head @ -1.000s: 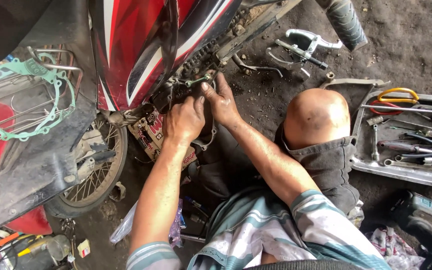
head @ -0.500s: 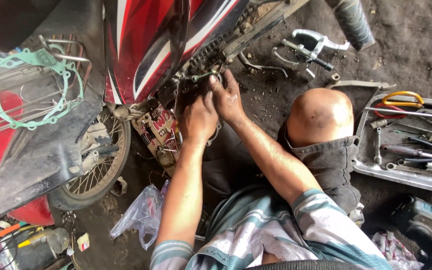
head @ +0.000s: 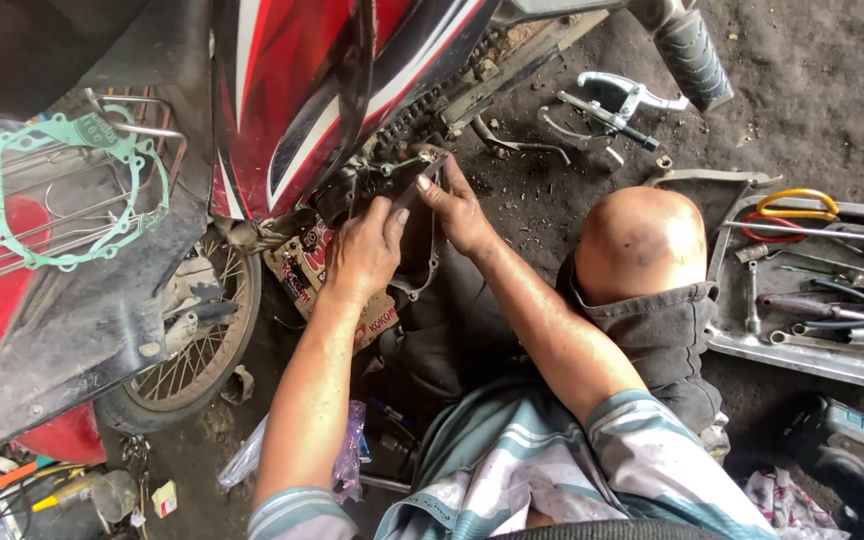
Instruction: Adjusting and cleaning the engine chain and internal components of a motorcycle using a small tool.
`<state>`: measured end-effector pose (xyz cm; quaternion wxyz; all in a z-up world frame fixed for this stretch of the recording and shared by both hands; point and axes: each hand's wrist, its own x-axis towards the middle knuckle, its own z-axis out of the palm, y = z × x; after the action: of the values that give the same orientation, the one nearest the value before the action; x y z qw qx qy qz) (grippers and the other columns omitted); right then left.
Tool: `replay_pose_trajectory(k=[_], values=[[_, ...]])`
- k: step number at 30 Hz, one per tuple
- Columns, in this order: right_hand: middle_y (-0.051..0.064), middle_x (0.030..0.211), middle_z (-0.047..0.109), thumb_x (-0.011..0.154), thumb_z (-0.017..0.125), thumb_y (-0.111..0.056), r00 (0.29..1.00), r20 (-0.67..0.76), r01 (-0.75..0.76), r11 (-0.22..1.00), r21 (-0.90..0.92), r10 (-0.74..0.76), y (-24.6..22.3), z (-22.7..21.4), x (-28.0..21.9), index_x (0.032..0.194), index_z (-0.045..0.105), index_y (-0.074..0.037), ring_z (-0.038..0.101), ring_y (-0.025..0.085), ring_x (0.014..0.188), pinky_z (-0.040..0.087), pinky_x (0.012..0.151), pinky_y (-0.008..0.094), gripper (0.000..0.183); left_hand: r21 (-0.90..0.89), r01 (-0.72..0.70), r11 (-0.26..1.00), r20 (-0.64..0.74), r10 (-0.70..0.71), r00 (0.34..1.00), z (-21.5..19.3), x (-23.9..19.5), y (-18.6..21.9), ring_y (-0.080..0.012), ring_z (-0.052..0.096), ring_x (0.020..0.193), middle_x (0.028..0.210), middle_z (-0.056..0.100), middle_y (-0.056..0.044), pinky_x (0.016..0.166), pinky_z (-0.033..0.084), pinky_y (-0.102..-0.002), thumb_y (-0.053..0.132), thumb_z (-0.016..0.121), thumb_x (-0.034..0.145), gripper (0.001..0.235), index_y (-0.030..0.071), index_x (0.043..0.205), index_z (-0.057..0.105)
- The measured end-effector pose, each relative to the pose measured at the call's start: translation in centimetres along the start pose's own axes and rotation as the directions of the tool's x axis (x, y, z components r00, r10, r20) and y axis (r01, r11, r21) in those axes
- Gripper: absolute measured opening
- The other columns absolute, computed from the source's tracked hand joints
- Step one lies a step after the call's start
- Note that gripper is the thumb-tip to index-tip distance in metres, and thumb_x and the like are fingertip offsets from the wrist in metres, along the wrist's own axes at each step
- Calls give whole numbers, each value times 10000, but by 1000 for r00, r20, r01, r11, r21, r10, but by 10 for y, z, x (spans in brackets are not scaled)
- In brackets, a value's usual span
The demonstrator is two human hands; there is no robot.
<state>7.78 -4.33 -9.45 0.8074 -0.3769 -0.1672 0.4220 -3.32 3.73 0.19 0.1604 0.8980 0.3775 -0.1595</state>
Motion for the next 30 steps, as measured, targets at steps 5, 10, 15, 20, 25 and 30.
replay_pose_trajectory(k=[5, 10, 15, 20, 25, 30], values=[[216, 1345, 606, 1010, 672, -348, 999, 14, 36, 999, -22, -36, 5, -3, 2, 1470, 487, -103, 534, 299, 1270, 403, 1129, 485, 553, 30, 49, 998, -35, -48, 998, 1, -12, 8, -497, 721, 880, 874, 716, -250, 731, 567, -627, 537, 318, 1086, 470, 143, 1091, 573], [193, 1277, 645, 964, 752, -276, 1000, 1, 28, 998, -58, -28, 23, -10, 9, 1411, 514, -97, 596, 272, 1156, 487, 1033, 442, 538, -38, 71, 997, -90, -74, 993, 15, -10, 8, -492, 732, 790, 792, 704, -289, 666, 585, -586, 489, 295, 1105, 527, 75, 1027, 612], [189, 1140, 645, 946, 779, -260, 998, -56, 29, 987, -159, -38, 45, -19, 12, 1342, 543, -87, 629, 281, 1044, 539, 902, 432, 493, 48, 63, 997, -70, -60, 996, 19, 0, 3, -451, 745, 759, 775, 723, -240, 615, 575, -569, 531, 310, 1082, 545, 94, 986, 622], [195, 1072, 646, 919, 798, -246, 991, -120, 42, 982, -183, -65, 35, -11, 14, 1285, 577, -73, 641, 290, 984, 551, 836, 432, 461, 109, 124, 986, -78, -116, 990, 13, -1, 17, -442, 752, 778, 779, 731, -229, 639, 577, -573, 527, 329, 1068, 531, 97, 985, 629], [214, 1025, 681, 908, 806, -222, 975, -206, 44, 980, -195, -85, -11, 6, 7, 1202, 608, -25, 664, 290, 940, 570, 809, 424, 406, 66, 202, 977, -138, -191, 972, 32, 1, 21, -470, 747, 812, 804, 728, -262, 703, 584, -593, 458, 362, 1076, 482, 72, 1001, 641], [280, 1053, 691, 896, 835, -232, 960, -274, 3, 985, -173, -51, 21, 0, 11, 1168, 590, 37, 695, 344, 976, 566, 862, 482, 455, 10, 259, 966, -148, -254, 956, 28, -4, 32, -479, 741, 879, 852, 736, -270, 776, 575, -597, 532, 321, 1066, 551, 81, 1039, 636]])
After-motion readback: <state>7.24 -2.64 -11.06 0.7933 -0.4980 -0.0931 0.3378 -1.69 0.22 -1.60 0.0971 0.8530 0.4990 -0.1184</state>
